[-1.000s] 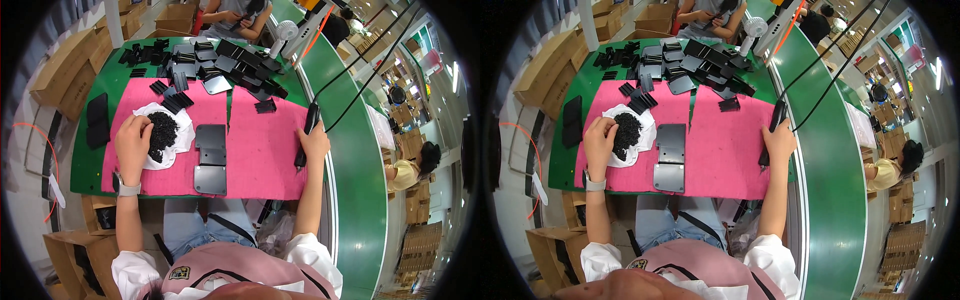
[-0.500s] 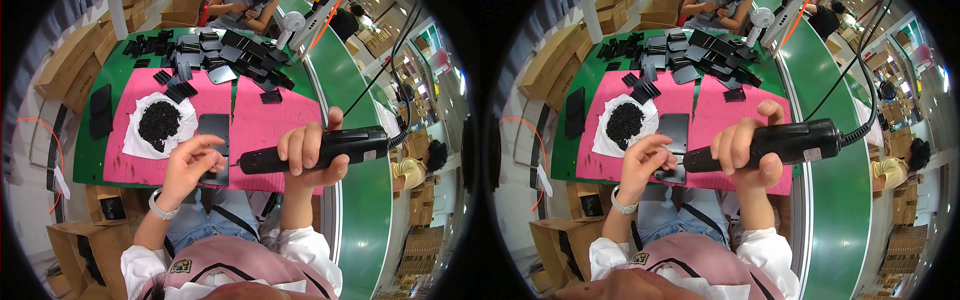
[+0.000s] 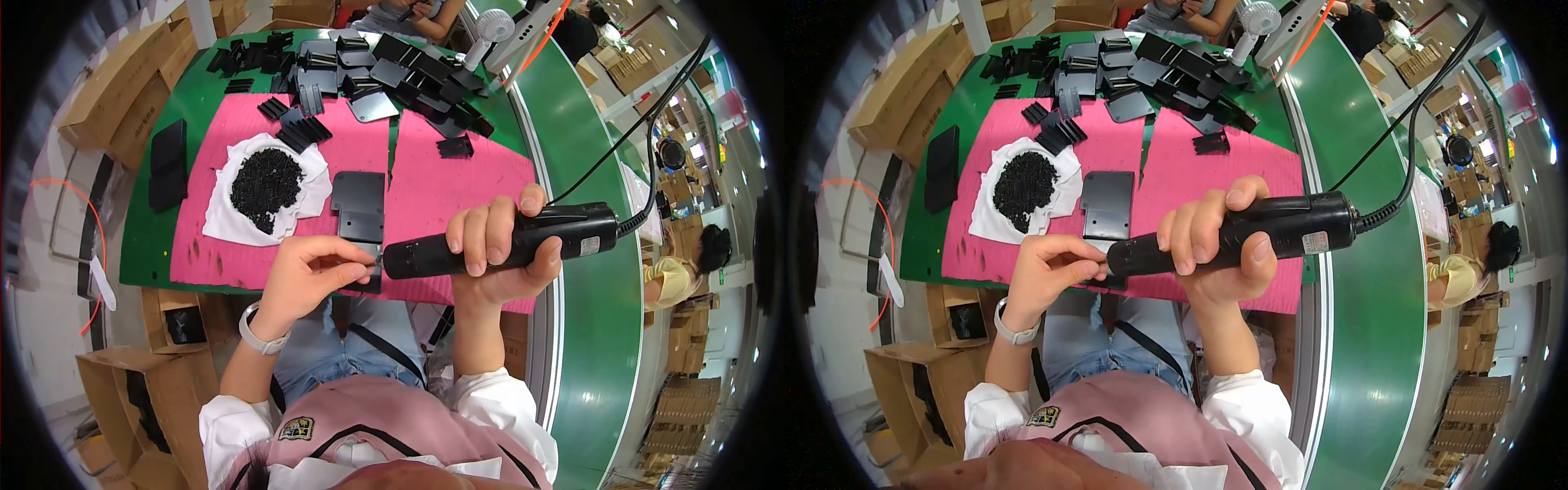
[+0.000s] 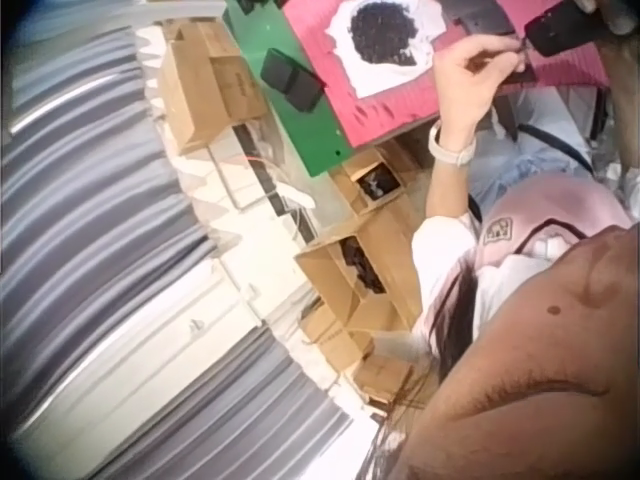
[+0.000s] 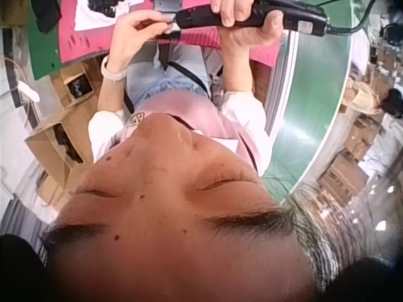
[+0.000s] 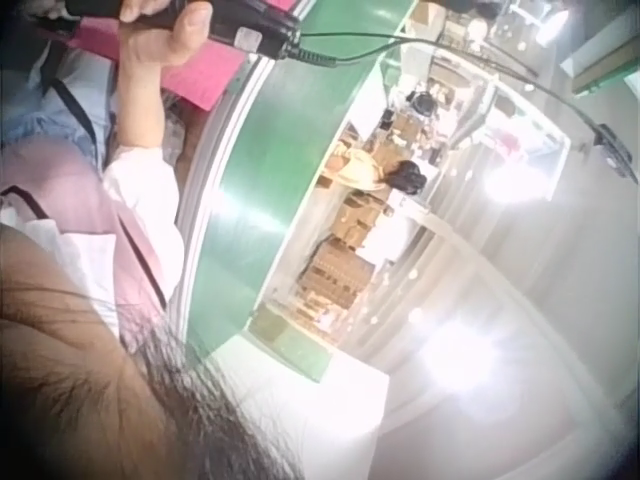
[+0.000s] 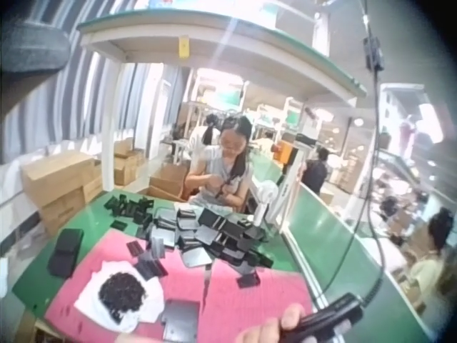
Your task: Assembling small plastic components using an electric screwdriver at a factory workbench.
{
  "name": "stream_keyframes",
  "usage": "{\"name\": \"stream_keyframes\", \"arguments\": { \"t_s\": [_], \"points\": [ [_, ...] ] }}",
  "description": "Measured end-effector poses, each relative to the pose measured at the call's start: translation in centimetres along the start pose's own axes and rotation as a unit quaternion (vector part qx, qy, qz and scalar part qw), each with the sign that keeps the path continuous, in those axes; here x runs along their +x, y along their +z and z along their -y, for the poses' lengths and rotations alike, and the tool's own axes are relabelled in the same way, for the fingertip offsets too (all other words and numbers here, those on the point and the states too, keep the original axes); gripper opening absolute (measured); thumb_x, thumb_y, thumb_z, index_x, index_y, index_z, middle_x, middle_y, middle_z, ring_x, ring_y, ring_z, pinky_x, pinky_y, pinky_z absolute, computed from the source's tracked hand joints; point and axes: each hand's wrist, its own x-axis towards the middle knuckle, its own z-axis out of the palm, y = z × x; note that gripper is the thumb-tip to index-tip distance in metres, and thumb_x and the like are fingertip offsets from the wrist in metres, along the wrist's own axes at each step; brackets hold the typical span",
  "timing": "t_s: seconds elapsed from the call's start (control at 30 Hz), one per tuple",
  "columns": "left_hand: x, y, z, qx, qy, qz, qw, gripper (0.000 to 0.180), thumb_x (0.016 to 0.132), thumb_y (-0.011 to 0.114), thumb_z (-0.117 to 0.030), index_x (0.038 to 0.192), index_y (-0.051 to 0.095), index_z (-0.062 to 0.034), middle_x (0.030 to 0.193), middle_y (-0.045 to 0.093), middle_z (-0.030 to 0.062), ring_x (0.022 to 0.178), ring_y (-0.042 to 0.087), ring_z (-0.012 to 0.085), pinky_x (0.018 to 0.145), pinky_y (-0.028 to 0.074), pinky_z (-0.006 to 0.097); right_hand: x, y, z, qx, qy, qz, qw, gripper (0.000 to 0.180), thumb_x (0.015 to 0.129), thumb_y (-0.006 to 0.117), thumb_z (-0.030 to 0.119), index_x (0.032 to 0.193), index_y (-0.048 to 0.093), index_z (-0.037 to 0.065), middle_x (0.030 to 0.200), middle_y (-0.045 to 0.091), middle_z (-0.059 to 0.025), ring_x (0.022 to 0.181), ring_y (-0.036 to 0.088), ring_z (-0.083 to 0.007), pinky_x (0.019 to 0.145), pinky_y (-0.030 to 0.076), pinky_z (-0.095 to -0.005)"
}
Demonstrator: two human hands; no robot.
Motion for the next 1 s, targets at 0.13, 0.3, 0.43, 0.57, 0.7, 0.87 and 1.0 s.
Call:
{"name": "stream_keyframes", "arguments": {
  "t_s": [0.13,0.3,0.43,0.57,0.7,0.87,1.0],
  "points": [
    [0.0,-0.2,0.3,-0.017,0.002,0.005,1.000,0.012,0.080,0.064,0.007,0.092,0.064,0.0068,0.085,0.067,0.0115,0.078,0.067,0.0148,0.070,0.055,0.024,0.0,0.3,0.0,-0.007,0.022,-0.006,1.000,0.037,0.089,0.054,0.041,0.108,0.045,0.011,0.062,0.048,-0.0024,0.045,0.047,-0.0145,0.057,0.044,-0.0348],
    [0.6,0.3,-0.6,-0.019,0.027,-0.039,0.999,0.041,0.076,0.072,-0.001,0.113,0.055,0.0046,0.080,0.064,0.0086,0.069,0.063,0.0120,0.059,0.050,0.021,1.0,-0.2,0.1,0.055,0.037,-0.037,0.997,0.039,0.088,0.054,0.041,0.109,0.048,0.009,0.061,0.045,0.0000,0.045,0.044,-0.0117,0.056,0.041,-0.0323],
    [2.8,-1.8,0.1,0.295,0.018,-0.159,0.942,0.050,0.082,0.070,-0.023,0.116,0.050,0.0078,0.057,0.056,0.0069,0.050,0.056,0.0113,0.050,0.042,0.023,2.2,-1.6,-0.3,-0.120,0.036,0.046,0.991,0.036,0.086,0.056,0.035,0.107,0.046,0.007,0.060,0.046,-0.0027,0.043,0.043,-0.0134,0.053,0.040,-0.0326],
    [3.7,-2.2,0.4,0.320,-0.088,-0.087,0.939,0.052,0.084,0.066,-0.030,0.115,0.050,0.0088,0.049,0.050,0.0064,0.043,0.052,0.0146,0.048,0.041,0.025,2.8,-2.4,-1.1,-0.171,0.067,0.055,0.981,0.035,0.084,0.057,0.032,0.106,0.045,0.007,0.060,0.046,-0.0042,0.043,0.043,-0.0145,0.053,0.040,-0.0322],
    [4.1,-2.5,1.7,0.392,-0.020,-0.078,0.916,0.046,0.085,0.063,-0.026,0.115,0.050,0.0067,0.049,0.050,0.0052,0.043,0.053,0.0129,0.043,0.037,0.026,2.8,-2.4,-1.5,-0.193,0.088,0.046,0.976,0.035,0.083,0.057,0.030,0.106,0.045,0.006,0.058,0.045,-0.0046,0.042,0.042,-0.0151,0.053,0.041,-0.0321],
    [4.3,-2.5,2.2,0.288,-0.029,-0.090,0.953,0.045,0.082,0.067,-0.023,0.111,0.050,0.0080,0.051,0.050,0.0058,0.041,0.049,0.0131,0.044,0.038,0.027,3.4,-1.1,-2.1,-0.235,0.109,0.031,0.965,0.033,0.080,0.061,0.025,0.100,0.044,0.004,0.056,0.044,-0.0049,0.042,0.042,-0.0145,0.045,0.038,-0.0291],
    [4.9,-2.9,3.3,0.214,-0.011,-0.083,0.973,0.042,0.080,0.068,-0.015,0.109,0.049,0.0089,0.052,0.048,0.0041,0.040,0.048,0.0101,0.040,0.038,0.025,3.9,-0.6,-3.0,-0.262,0.130,0.033,0.956,0.030,0.077,0.065,0.018,0.089,0.044,0.002,0.053,0.044,-0.0057,0.039,0.041,-0.0137,0.036,0.034,-0.0253]
  ]
}}
